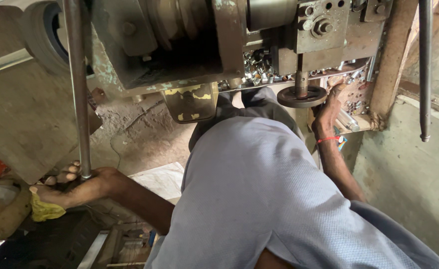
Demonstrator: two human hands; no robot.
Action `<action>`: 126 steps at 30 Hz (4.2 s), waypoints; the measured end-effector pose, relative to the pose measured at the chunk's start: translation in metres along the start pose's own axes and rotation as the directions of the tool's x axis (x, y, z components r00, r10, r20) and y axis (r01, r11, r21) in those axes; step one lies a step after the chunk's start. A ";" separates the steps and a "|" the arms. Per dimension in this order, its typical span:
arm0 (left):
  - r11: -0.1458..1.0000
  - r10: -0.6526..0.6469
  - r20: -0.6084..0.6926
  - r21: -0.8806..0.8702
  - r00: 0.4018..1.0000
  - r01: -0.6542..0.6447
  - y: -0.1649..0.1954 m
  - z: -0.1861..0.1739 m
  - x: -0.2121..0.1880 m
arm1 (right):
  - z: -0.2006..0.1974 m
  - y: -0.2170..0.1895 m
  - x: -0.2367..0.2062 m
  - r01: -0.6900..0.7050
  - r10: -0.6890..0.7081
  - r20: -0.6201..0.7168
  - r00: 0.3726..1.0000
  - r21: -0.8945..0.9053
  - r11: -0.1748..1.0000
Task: The person operates an industrial metalworking machine by pulling a long lever and turning a manual wheel to process metal components.
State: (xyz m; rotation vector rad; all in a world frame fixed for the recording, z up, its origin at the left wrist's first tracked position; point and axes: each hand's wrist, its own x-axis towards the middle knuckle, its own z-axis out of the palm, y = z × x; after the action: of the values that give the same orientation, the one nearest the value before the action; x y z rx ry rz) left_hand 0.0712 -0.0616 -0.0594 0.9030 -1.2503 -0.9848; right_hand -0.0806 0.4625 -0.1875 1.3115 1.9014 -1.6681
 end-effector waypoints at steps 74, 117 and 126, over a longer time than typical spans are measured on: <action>0.961 0.197 0.109 0.175 0.974 -0.214 -0.017 -0.024 0.008 | -0.004 -0.004 0.005 0.009 -0.009 -0.026 1.000 0.000 1.000; 0.368 0.595 0.495 0.532 0.633 -0.762 -0.035 -0.048 0.012 | -0.011 -0.012 0.002 0.277 0.019 0.504 0.863 -0.505 0.817; 0.390 0.592 0.461 0.553 0.661 -0.736 -0.045 -0.058 0.017 | -0.009 0.033 -0.027 0.028 -0.004 0.363 0.932 -0.061 0.998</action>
State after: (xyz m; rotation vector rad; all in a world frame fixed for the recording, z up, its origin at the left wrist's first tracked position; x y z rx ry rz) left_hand 0.1249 -0.0919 -0.1025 0.7286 -2.0157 0.1464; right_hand -0.0380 0.4562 -0.1865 0.8880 1.7308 -1.7009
